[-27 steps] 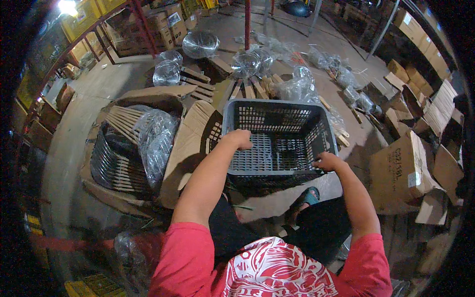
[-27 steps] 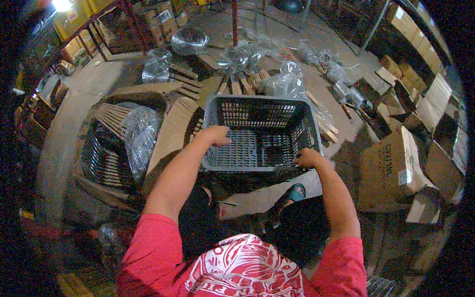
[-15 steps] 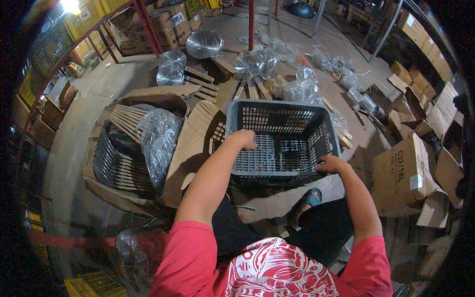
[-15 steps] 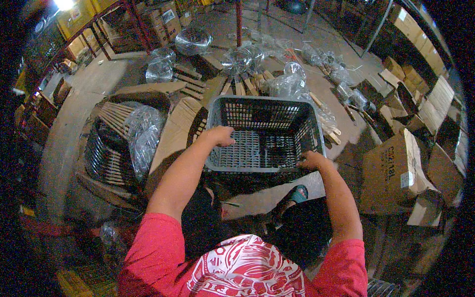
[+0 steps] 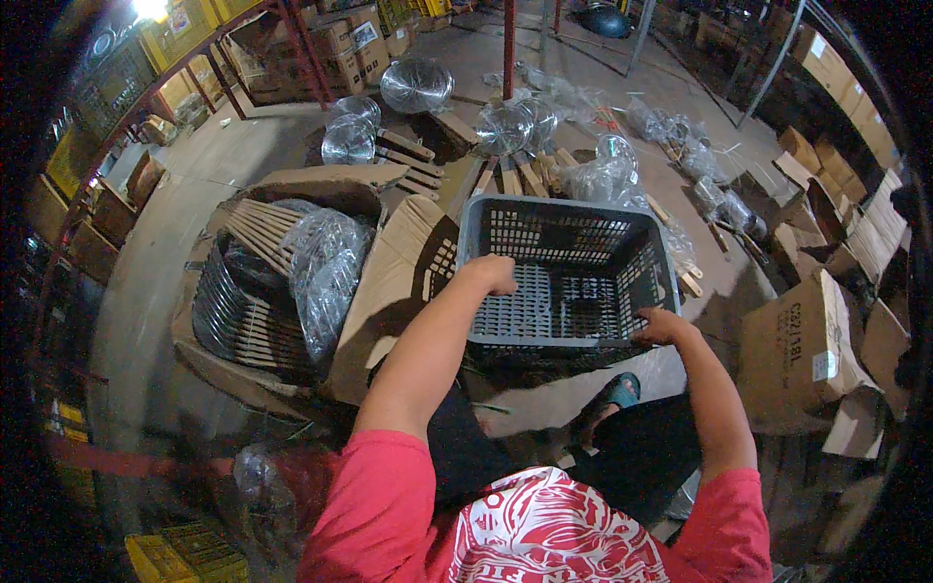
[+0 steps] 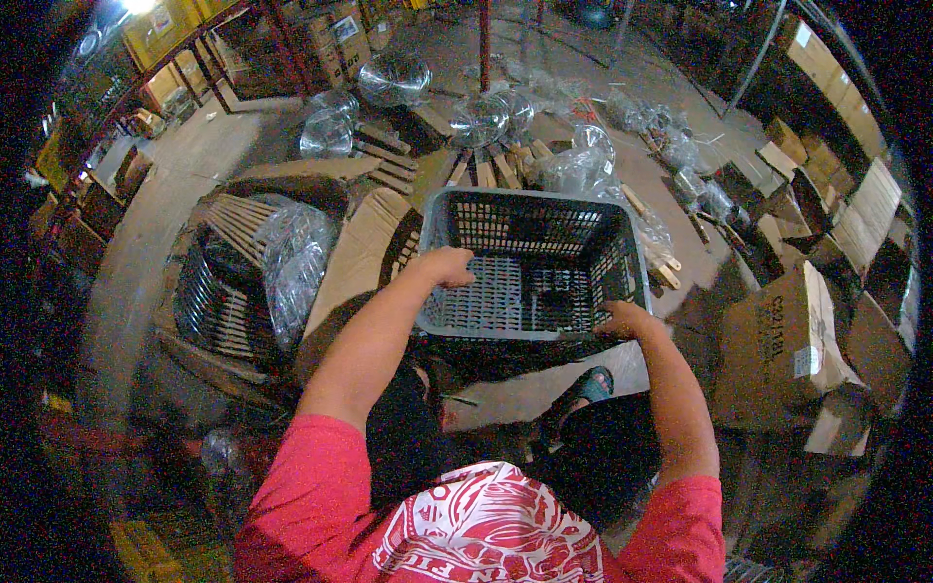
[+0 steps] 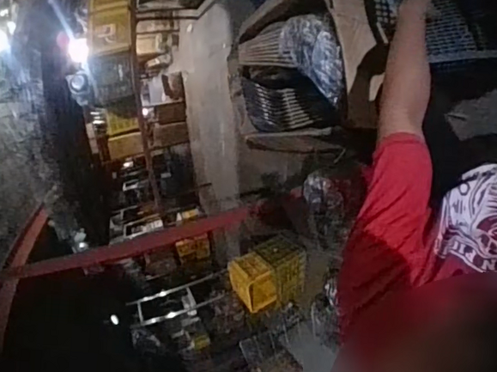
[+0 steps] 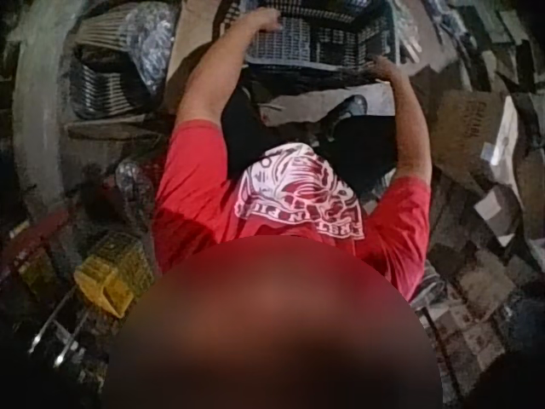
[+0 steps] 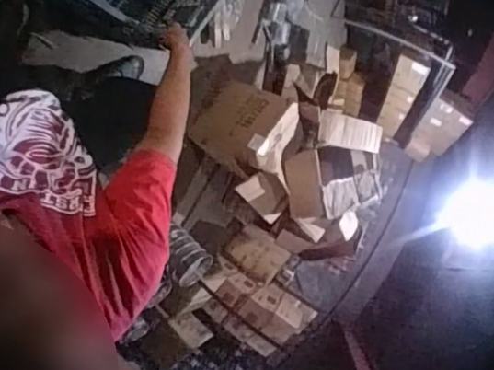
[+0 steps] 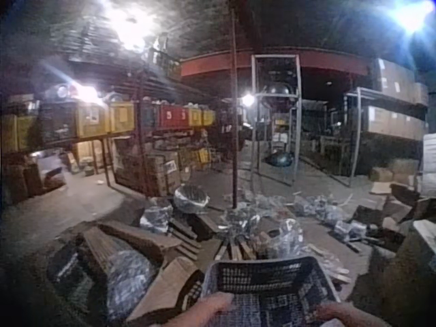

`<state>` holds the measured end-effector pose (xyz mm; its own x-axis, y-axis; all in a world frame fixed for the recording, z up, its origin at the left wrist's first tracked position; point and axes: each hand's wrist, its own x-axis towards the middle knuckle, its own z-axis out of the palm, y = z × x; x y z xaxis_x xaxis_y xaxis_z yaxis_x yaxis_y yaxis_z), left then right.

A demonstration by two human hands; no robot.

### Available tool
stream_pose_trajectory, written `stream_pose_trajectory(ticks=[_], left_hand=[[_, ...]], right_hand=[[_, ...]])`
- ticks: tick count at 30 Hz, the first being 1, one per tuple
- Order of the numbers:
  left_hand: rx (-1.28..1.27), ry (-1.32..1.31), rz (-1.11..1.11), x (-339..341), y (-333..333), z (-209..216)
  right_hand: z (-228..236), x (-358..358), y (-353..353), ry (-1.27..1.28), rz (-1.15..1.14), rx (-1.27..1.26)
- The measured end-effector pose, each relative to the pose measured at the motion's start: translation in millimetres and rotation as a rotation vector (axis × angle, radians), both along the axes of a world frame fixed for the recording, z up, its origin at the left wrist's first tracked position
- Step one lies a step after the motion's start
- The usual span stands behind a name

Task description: The person sits on the floor and packs metal strainers with wooden handles into a gray plastic basket. They remove the strainers from plastic wrapping, stack them vertically in the basket, and adjust their position to fit more items.

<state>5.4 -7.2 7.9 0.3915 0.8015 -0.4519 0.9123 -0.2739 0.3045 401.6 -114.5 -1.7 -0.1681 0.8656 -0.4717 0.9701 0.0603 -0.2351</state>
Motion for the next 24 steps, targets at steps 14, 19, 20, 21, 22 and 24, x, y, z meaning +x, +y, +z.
stream_pose_trajectory(ticks=[14,19,20,21,22,24], left_hand=[[0.03,-0.062,-0.024,-2,-6,4],[-0.04,0.039,-0.009,1,1,-2],[-0.05,0.052,-0.009,1,2,-4],[-0.031,0.039,-0.021,0,2,-5],[-0.013,0.025,-0.032,0,2,-7],[-0.002,0.007,-0.039,-1,2,-8]], right_hand=[[9,-9,2,-0.076,0.029,-0.123],[9,-11,5,-0.064,-0.012,-0.123],[9,-11,5,-0.063,-0.024,-0.126],[9,-10,5,-0.062,-0.036,-0.128],[9,-10,5,-0.056,-0.041,-0.124],[8,-9,5,-0.046,-0.035,-0.119]])
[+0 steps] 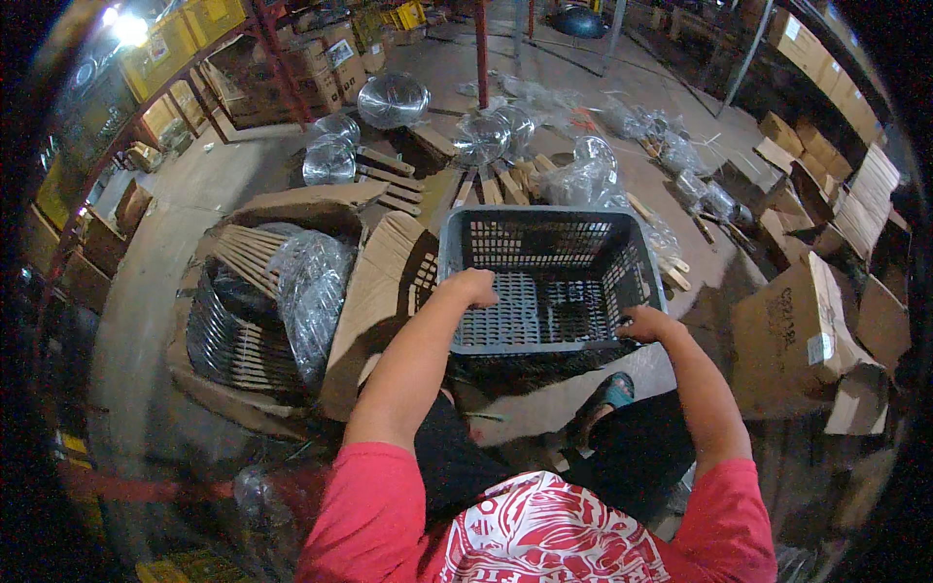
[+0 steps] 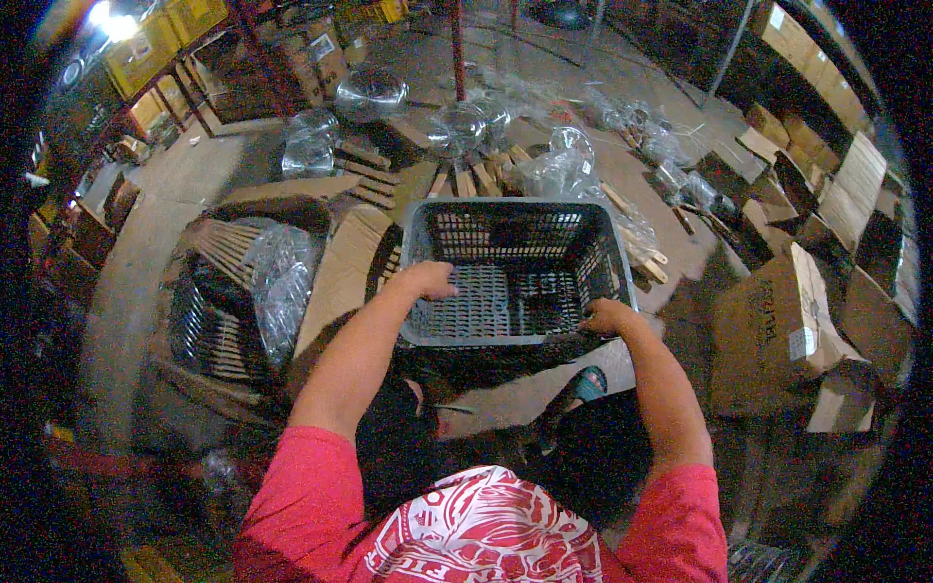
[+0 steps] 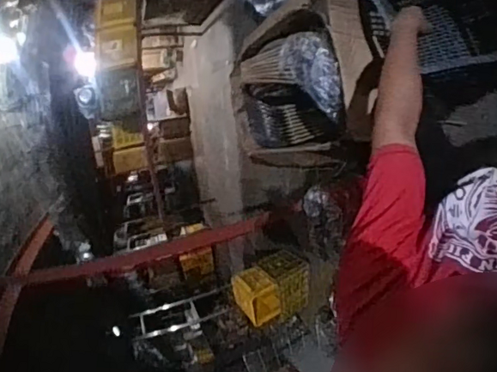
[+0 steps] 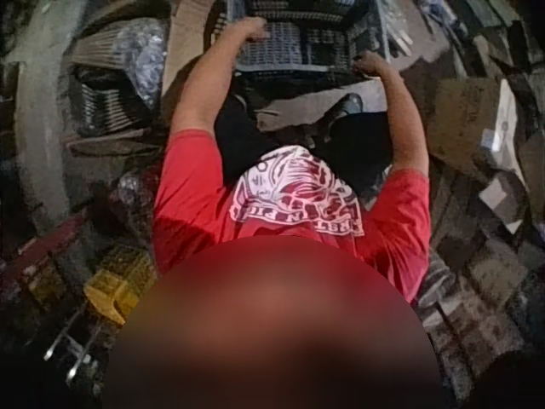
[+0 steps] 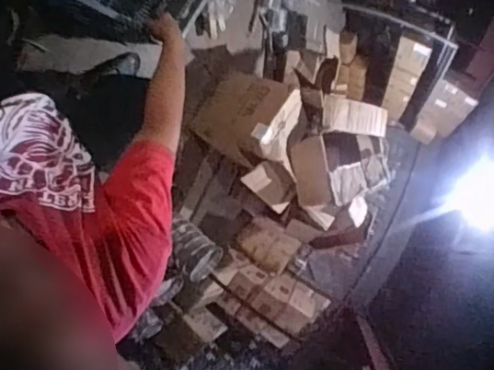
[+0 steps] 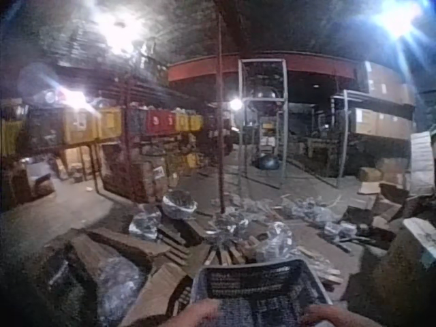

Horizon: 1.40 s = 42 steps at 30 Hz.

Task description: The person sits on the floor and packs metal strainers with wooden handles into a gray plastic basket. They remove the strainers from plastic wrapping, stack them vertically in the basket, and adjust their position to fit more items.

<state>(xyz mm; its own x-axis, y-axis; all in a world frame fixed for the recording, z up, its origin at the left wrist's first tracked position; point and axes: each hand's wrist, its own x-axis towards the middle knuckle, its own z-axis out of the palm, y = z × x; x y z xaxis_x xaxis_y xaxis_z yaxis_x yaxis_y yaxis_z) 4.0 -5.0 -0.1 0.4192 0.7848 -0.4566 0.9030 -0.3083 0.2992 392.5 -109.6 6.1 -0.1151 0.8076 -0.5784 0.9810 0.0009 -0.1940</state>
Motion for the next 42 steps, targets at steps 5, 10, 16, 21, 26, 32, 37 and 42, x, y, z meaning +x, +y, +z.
stream_pose_trajectory(ticks=[5,10,16,21,26,32,37,42], left_hand=[[-0.003,-0.014,0.012,1,-1,-1],[-0.002,-0.04,0.005,0,0,-2],[-0.031,-0.049,0.03,1,1,-2],[0.008,-0.034,0.026,3,-4,6],[-0.035,0.004,0.078,6,-7,15],[-0.042,-0.013,0.061,7,-2,11],[-0.009,0.004,0.016,7,-1,12],[-0.07,0.02,0.044,6,-4,21]], right_hand=[[-4,0,0,0.0,-0.019,0.019],[-2,0,-2,0.024,-0.018,0.058],[3,-3,0,-0.011,-0.031,0.033],[2,-2,-4,-0.011,-0.032,0.084],[1,4,-5,0.03,-0.1,0.096],[-8,9,-2,-0.011,-0.052,0.03],[-7,11,-4,0.013,-0.041,0.065],[-4,9,-2,0.005,-0.008,0.007]])
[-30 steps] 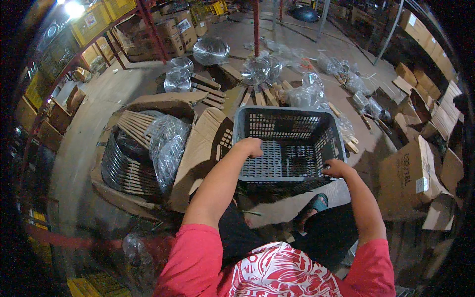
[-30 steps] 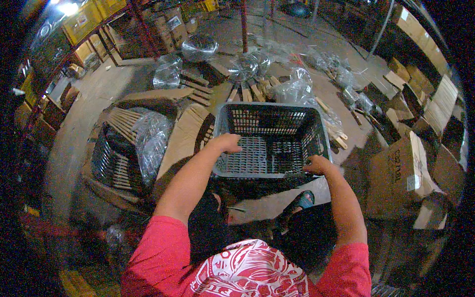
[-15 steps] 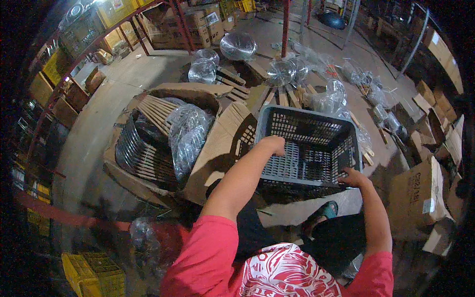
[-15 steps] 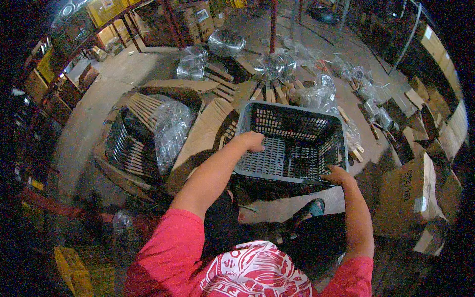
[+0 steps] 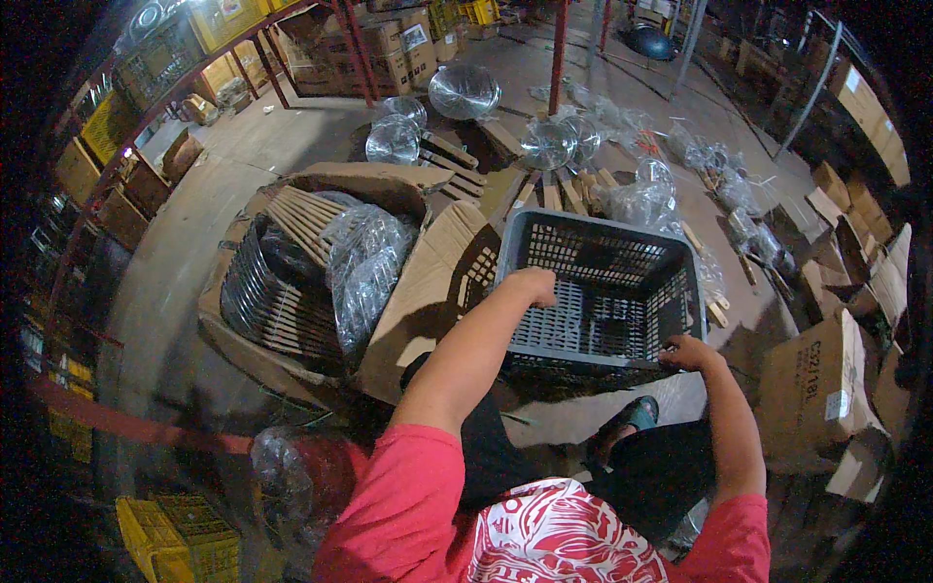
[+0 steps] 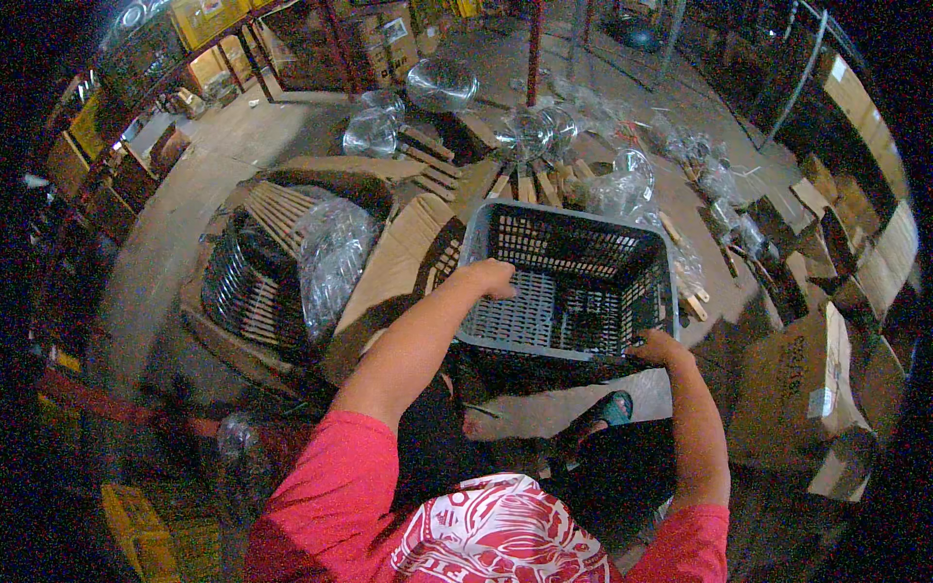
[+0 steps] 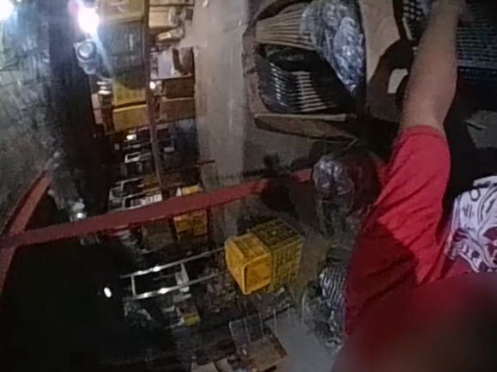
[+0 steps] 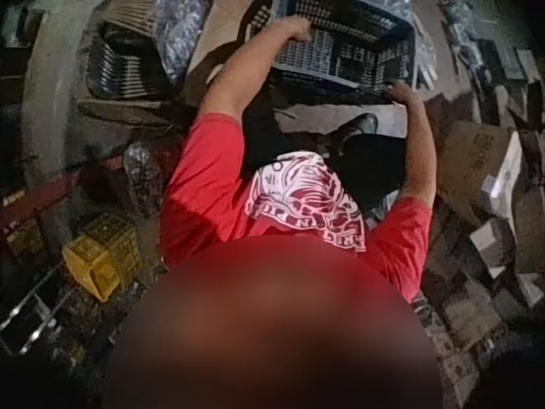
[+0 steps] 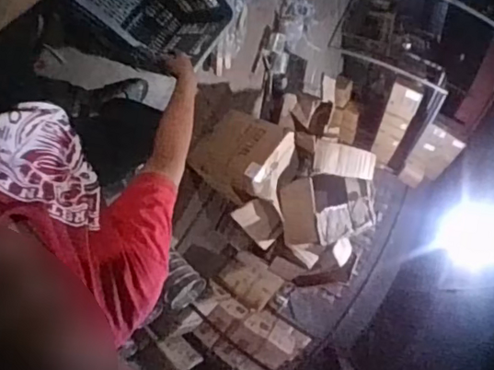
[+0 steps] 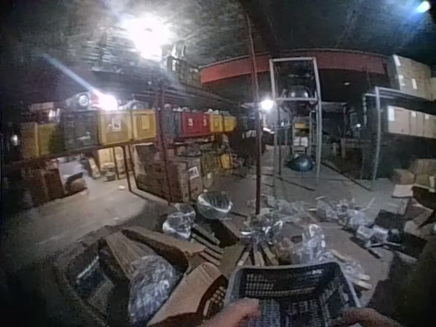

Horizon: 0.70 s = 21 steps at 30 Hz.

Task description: The person sits on the floor and packs metal strainers with wooden handles into a gray plastic basket. They remove the strainers from plastic wrapping, stack them vertically in the basket, and adjust their position to fit more items.

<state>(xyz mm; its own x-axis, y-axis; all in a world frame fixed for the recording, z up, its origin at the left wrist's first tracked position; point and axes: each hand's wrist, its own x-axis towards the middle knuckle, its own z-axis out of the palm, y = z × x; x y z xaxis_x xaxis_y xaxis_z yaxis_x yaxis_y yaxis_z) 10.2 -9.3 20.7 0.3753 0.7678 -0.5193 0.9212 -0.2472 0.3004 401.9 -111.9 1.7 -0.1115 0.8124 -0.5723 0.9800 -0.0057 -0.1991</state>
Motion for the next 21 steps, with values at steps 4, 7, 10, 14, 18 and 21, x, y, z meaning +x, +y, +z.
stream_pose_trajectory(ticks=[4,7,10,14,18,21], left_hand=[[0.042,-0.015,0.008,1,-3,1],[0.03,-0.034,0.027,3,-3,-2],[0.026,-0.03,0.035,3,-2,-6],[0.024,-0.023,-0.004,2,3,-12],[-0.005,0.016,-0.022,2,4,-12],[0.049,-0.009,-0.049,1,2,-8]], right_hand=[[-3,-1,0,-0.022,-0.016,-0.026],[-2,-3,-2,0.0,-0.031,0.015],[6,-7,-4,-0.008,-0.042,0.021],[17,-12,-6,0.039,-0.088,-0.032],[8,-10,-1,-0.018,-0.062,-0.032],[-6,-2,4,-0.049,-0.057,-0.044]])
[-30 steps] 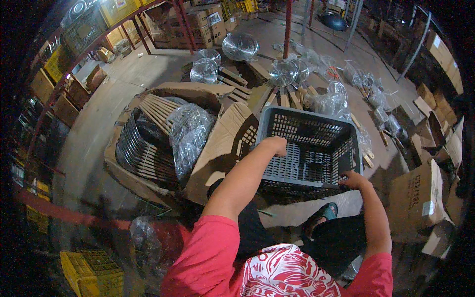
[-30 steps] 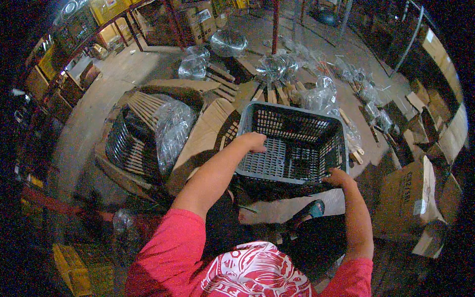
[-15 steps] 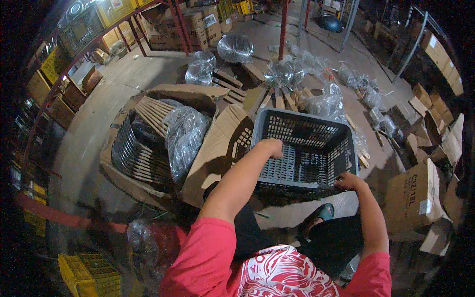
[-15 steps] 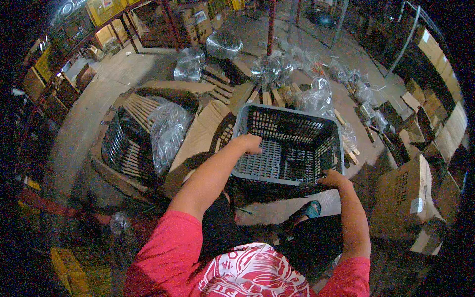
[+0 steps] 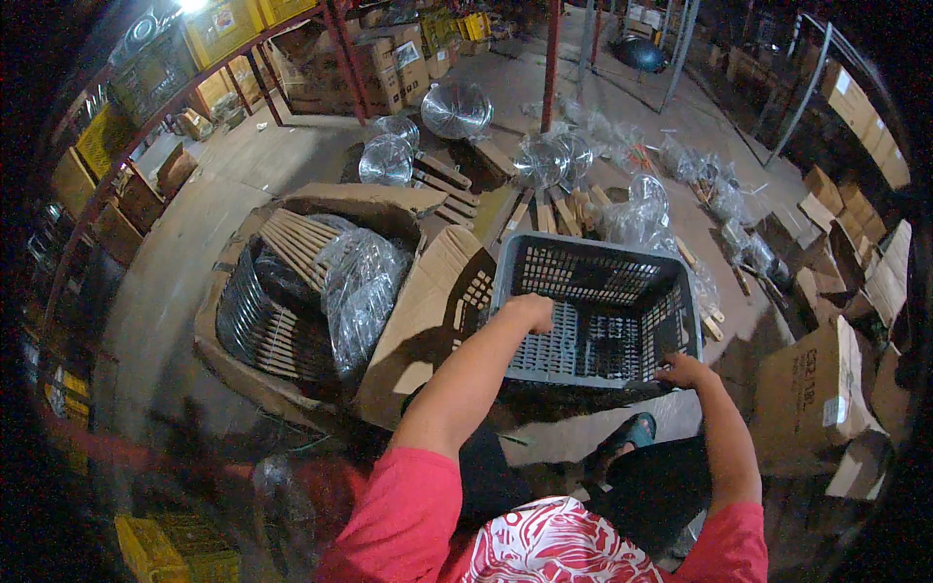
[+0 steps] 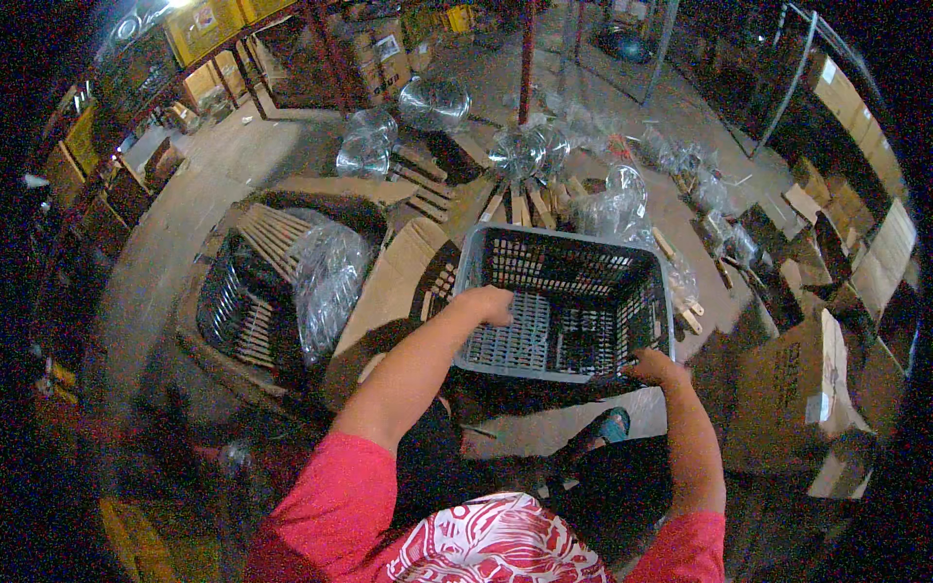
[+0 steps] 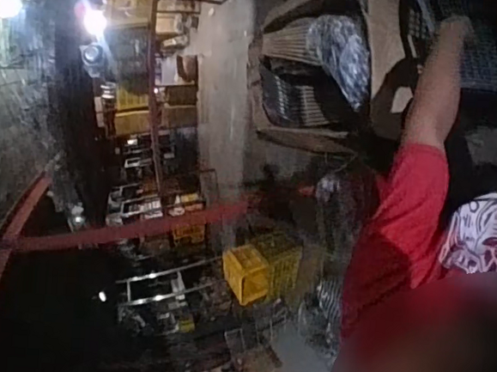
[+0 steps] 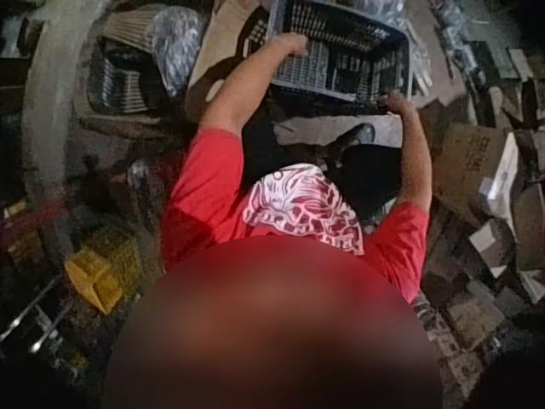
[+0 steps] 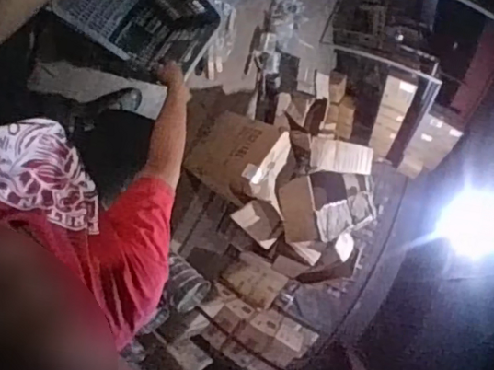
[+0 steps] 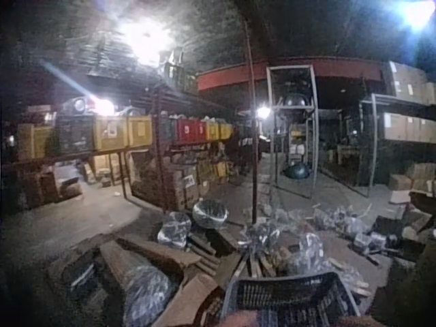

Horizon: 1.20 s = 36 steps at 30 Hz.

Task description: The person sits on the floor and packs metal strainers with wooden handles into a gray plastic basket. They remove the strainers from plastic wrapping, stack them vertically in the basket, and adjust their position to fit more items.

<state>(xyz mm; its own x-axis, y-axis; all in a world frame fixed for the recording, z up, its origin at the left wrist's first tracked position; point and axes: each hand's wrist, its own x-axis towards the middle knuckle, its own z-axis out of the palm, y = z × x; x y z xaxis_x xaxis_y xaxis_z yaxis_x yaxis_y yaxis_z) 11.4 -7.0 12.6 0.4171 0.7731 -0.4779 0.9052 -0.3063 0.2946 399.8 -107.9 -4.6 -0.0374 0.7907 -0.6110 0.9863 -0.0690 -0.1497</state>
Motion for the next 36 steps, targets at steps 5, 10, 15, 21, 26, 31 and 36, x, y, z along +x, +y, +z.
stream_pose_trajectory(ticks=[5,10,15,21,26,31,36], left_hand=[[-0.073,0.028,0.052,3,15,3],[-0.028,-0.058,0.126,-6,26,-16],[-0.1,-0.034,0.108,-22,22,-30],[-0.111,-0.062,0.147,-32,22,-26],[-0.078,-0.069,0.128,-35,21,-37],[-0.118,-0.074,0.064,-35,25,-46],[-0.071,-0.119,0.147,-34,22,-43]], right_hand=[[-17,4,10,-0.024,0.018,-0.032],[-27,-7,20,-0.062,0.076,-0.126],[-45,-18,32,-0.056,0.033,-0.204],[-64,-25,46,-0.056,0.154,-0.2],[-69,-31,48,-0.068,0.184,-0.133],[-60,-39,51,-0.041,0.124,-0.249],[-64,-40,59,-0.155,0.105,-0.418]])
